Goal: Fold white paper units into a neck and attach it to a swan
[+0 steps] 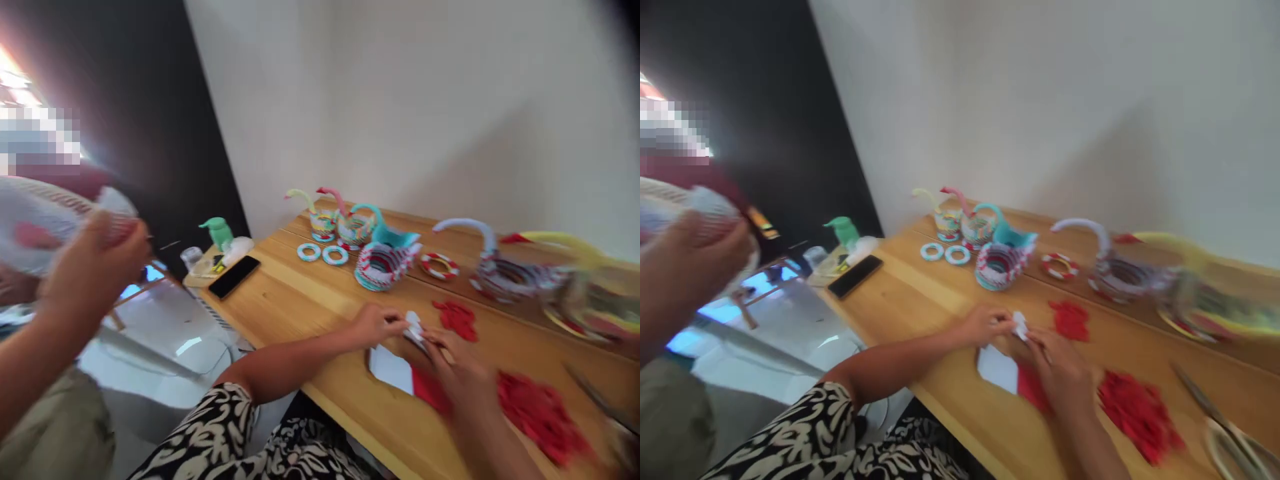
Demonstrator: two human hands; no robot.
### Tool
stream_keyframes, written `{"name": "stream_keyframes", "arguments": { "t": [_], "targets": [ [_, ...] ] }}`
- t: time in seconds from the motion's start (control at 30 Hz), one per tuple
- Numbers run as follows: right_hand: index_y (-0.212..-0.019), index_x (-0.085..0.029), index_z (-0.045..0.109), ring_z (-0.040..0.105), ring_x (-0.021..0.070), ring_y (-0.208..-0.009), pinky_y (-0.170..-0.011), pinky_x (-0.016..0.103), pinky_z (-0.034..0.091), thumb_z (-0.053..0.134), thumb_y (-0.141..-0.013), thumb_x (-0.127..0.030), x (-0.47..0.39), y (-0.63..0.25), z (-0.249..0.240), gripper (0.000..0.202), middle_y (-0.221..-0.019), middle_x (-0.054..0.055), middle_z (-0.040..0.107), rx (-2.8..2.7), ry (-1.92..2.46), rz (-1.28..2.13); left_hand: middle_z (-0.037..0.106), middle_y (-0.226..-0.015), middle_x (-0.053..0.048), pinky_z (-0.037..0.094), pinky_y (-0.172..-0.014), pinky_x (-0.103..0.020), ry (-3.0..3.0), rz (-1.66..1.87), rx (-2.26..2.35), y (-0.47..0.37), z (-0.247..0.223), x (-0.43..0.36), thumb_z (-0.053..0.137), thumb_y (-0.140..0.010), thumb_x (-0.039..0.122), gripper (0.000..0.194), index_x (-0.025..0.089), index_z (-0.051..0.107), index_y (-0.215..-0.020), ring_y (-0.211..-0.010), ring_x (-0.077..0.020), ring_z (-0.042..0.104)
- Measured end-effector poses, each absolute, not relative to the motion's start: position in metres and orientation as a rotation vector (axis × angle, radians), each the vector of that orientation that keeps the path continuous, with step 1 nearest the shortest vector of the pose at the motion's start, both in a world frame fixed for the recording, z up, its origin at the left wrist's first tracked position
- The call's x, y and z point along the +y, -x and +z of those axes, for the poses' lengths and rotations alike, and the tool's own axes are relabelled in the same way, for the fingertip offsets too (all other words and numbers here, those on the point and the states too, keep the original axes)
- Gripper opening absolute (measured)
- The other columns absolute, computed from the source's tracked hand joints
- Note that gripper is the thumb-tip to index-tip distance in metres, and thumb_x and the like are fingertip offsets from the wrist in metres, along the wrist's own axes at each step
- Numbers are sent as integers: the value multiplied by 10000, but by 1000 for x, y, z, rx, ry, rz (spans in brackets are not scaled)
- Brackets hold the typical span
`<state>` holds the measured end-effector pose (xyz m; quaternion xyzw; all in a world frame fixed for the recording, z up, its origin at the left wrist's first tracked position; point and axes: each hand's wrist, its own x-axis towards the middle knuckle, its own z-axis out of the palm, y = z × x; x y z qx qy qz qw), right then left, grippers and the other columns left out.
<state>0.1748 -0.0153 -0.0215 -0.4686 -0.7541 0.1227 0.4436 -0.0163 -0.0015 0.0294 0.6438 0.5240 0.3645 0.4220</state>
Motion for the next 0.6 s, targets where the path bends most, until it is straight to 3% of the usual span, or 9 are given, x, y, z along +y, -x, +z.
{"name": "stream_keyframes", "arguments": {
  "t": [0.2,0.4,0.6],
  "targets": [
    [-848,-247,676,669,208,-871,-818,379,516,529,-894,-258,-20,-172,-7,154,-880,58,728,-1930,1061,246,575,-618,29,401,-597,-176,-1615,880,1035,11,7,9,536,-811,220,197,121,622,-664,-594,-78,499],
    [-852,-248,680,657,210,-860,-777,368,520,526,-891,-222,-24,-171,0,161,-887,66,720,-1928,1038,290,586,-627,12,407,-603,-187,-1626,830,1030,14,11,7,508,-784,317,242,144,603,-645,-600,-93,507],
    [-836,-238,680,650,213,-897,-826,365,494,571,-867,-227,-24,-170,-2,114,-901,63,719,-1876,1069,389,610,-635,4,395,-567,-185,-1695,847,1080,13,10,5,503,-776,288,225,146,612,-639,-592,-100,508]
  ]
}}
